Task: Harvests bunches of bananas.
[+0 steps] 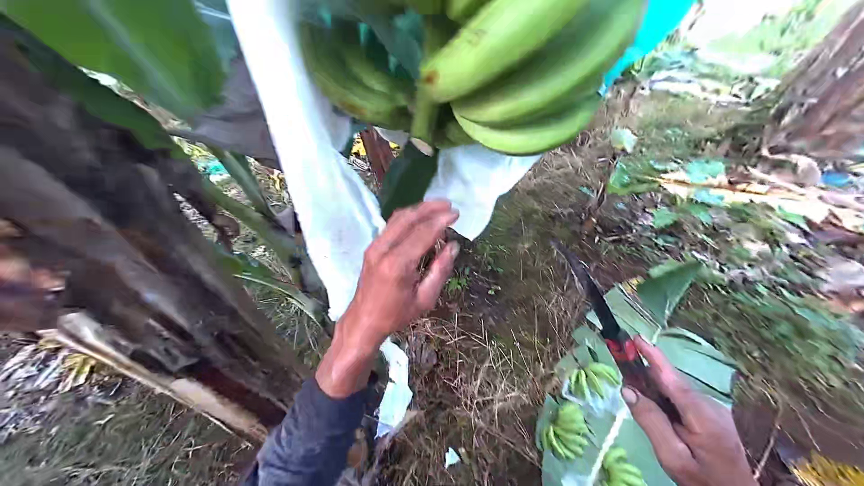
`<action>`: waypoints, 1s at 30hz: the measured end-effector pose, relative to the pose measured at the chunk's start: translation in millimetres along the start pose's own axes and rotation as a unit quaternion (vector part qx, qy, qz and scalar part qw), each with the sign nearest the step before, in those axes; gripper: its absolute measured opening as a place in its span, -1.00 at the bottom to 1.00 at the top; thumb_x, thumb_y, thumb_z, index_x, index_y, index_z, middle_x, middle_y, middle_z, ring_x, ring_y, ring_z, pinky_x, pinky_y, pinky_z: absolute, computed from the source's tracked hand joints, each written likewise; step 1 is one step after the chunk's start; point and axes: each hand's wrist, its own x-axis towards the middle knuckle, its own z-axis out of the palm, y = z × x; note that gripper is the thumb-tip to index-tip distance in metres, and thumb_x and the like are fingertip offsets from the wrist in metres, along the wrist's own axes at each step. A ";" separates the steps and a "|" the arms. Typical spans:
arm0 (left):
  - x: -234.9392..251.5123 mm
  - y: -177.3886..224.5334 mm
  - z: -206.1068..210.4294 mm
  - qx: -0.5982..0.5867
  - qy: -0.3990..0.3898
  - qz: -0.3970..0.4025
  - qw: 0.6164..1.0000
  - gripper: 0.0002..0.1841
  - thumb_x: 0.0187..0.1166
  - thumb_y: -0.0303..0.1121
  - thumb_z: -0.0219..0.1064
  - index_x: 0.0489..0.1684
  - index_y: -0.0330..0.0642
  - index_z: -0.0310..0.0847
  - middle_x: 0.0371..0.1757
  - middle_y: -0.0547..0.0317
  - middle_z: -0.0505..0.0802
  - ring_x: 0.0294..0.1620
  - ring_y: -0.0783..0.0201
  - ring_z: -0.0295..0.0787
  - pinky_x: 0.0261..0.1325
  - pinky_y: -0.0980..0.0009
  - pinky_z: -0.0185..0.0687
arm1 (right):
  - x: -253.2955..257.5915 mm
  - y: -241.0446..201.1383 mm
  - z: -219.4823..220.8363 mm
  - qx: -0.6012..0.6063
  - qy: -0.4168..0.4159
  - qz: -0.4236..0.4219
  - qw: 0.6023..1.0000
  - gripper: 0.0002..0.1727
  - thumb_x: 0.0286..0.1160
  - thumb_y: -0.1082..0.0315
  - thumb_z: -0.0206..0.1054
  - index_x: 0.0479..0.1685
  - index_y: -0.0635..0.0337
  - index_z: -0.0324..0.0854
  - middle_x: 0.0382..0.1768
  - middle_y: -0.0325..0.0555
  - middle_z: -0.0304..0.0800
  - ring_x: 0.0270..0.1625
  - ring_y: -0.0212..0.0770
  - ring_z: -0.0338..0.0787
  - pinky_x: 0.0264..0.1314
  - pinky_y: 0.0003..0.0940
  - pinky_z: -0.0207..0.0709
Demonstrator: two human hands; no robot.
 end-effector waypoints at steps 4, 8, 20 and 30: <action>62.4 -30.3 -43.0 0.173 0.015 0.056 0.983 -0.60 0.61 -0.31 0.36 0.39 -0.22 0.68 0.51 -0.14 0.69 0.58 -0.10 0.55 0.60 -0.02 0.49 | 52.7 -29.6 29.7 -0.050 0.024 -0.090 0.994 -0.40 0.74 0.19 0.11 0.78 0.02 0.31 0.26 0.00 0.80 0.00 -0.35 0.84 0.05 -0.39 0.76; 108.0 -77.8 -67.9 0.361 -0.058 0.057 0.929 -0.42 0.46 -0.56 0.25 0.58 -0.10 0.50 0.67 -0.16 0.53 0.76 -0.32 0.24 0.71 -0.27 0.18 | 99.3 -54.3 54.6 -0.125 0.042 -0.116 0.984 -0.45 0.72 0.25 0.10 0.70 0.08 0.44 0.03 0.07 0.86 -0.24 -0.13 0.86 -0.27 -0.16 0.78; 138.6 -110.3 -70.5 0.353 -0.099 0.175 0.914 -0.70 0.43 -0.49 0.40 0.13 -0.24 0.72 0.16 -0.13 0.82 0.35 -0.20 0.67 0.63 -0.10 0.34 | 183.5 -72.6 77.9 -0.298 0.082 -0.107 0.945 -0.31 0.67 0.33 0.10 0.85 -0.30 0.23 -0.36 0.09 0.68 -0.54 0.07 0.70 -0.57 0.00 0.57; 105.2 -17.7 -53.7 0.332 -0.064 0.149 0.929 -0.84 0.41 -0.43 0.31 -0.18 -0.32 0.66 -0.07 -0.26 0.78 0.11 -0.34 0.67 0.26 -0.24 0.46 | 144.7 -183.7 -11.0 -0.528 -0.064 -0.028 0.846 -0.20 0.68 0.34 0.14 0.94 -0.32 -0.02 -0.27 0.21 0.56 -0.62 0.14 0.59 -0.74 -0.03 0.33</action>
